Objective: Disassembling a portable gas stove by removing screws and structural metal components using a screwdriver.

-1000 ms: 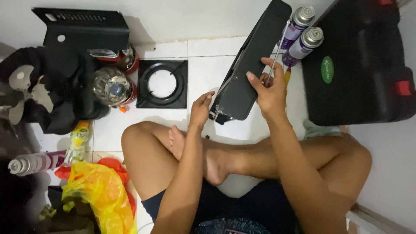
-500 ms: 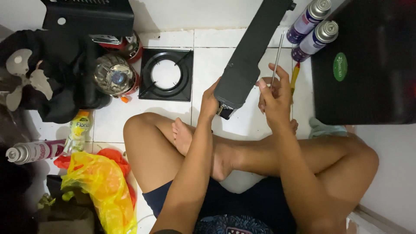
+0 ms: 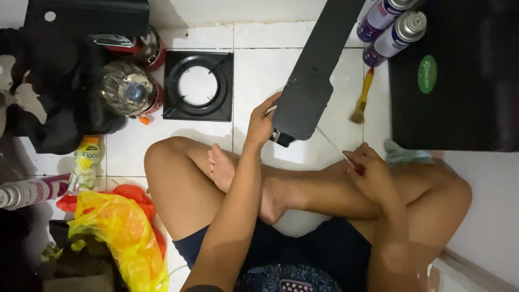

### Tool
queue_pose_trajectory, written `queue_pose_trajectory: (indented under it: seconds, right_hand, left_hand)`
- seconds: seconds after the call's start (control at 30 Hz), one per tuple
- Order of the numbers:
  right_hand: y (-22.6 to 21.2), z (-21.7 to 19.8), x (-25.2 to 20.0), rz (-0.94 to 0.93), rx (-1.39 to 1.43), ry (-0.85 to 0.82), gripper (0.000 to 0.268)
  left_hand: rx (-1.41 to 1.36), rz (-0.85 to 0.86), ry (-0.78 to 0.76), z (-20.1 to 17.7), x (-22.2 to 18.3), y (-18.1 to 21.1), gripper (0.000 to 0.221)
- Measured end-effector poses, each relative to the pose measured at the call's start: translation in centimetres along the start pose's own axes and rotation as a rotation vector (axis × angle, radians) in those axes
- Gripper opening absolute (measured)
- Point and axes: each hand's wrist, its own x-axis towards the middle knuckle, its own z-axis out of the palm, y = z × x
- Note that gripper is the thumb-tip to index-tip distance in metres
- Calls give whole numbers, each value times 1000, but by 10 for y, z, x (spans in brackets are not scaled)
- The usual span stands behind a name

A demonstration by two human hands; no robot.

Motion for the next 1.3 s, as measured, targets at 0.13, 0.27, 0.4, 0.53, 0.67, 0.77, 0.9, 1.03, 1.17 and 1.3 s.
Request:
queue_pose_trajectory:
  seconds: [0.13, 0.27, 0.4, 0.53, 0.67, 0.77, 0.9, 1.03, 1.17, 1.3]
  right_hand:
    - [-23, -13, -4, 4, -54, -24, 31]
    - [-55, -18, -4, -21, 110, 87, 28]
    - [-78, 2, -5, -33, 307, 273, 29]
    - [-96, 18, -3, -131, 469, 385, 27]
    - [-82, 51, 10, -231, 594, 453, 26]
    - [-84, 66, 13, -276, 617, 498, 23]
    - [-91, 62, 12, -372, 548, 549, 22]
    - [-88, 61, 11, -390, 522, 614, 21]
    - [-85, 63, 14, -376, 605, 588, 22]
    - [-89, 64, 18, -402, 608, 610, 22]
  left_hand:
    - [5, 31, -34, -2, 3, 1, 56]
    - [23, -31, -15, 2, 2, 2, 57]
    - [135, -127, 39, -2, 10, -21, 54]
    - [336, -260, 78, -16, 38, -99, 53]
    - [500, -460, 58, -20, 52, -137, 53]
    - [507, -512, 28, -12, 36, -115, 57]
    - [634, -540, -75, 12, -8, -15, 62]
    - [492, -575, -43, 1, 15, -73, 67]
    - [401, -610, -107, -7, 28, -103, 68]
    - [374, -623, -124, -2, 24, -90, 68]
